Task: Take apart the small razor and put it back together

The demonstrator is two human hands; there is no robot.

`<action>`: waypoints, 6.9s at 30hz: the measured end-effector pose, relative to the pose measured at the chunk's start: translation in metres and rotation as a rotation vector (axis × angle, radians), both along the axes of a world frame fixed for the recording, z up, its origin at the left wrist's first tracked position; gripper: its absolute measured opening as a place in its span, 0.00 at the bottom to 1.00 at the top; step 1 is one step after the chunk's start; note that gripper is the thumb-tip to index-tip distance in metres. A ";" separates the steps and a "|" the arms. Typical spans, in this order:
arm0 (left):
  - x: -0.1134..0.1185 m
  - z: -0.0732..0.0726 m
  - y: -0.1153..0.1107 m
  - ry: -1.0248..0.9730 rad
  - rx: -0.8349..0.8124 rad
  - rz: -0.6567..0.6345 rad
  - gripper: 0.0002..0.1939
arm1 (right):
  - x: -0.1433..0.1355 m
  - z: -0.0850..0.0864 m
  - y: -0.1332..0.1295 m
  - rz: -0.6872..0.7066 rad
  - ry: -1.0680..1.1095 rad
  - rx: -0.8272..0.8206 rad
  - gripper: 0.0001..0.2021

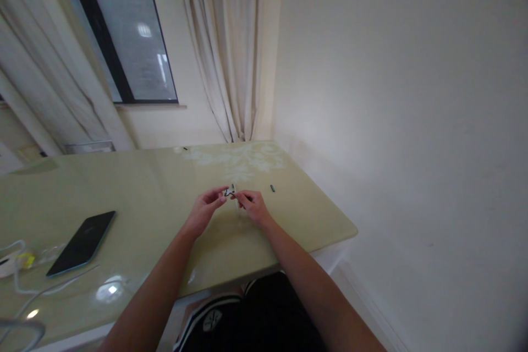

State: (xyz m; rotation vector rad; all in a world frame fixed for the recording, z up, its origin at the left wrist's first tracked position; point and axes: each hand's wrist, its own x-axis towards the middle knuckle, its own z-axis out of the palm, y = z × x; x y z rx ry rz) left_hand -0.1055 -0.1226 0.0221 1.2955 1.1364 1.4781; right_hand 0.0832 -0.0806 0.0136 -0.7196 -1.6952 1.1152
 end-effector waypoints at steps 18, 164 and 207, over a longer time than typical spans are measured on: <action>0.050 -0.018 -0.008 1.239 0.016 0.270 0.17 | 0.134 0.002 0.064 -0.806 -0.649 -0.056 0.10; 0.008 -0.024 0.007 0.395 0.284 0.259 0.20 | 0.009 -0.009 -0.006 -0.354 -0.590 0.438 0.17; 0.013 -0.021 0.008 0.378 0.293 0.234 0.18 | 0.012 -0.005 -0.006 -0.374 -0.539 0.388 0.16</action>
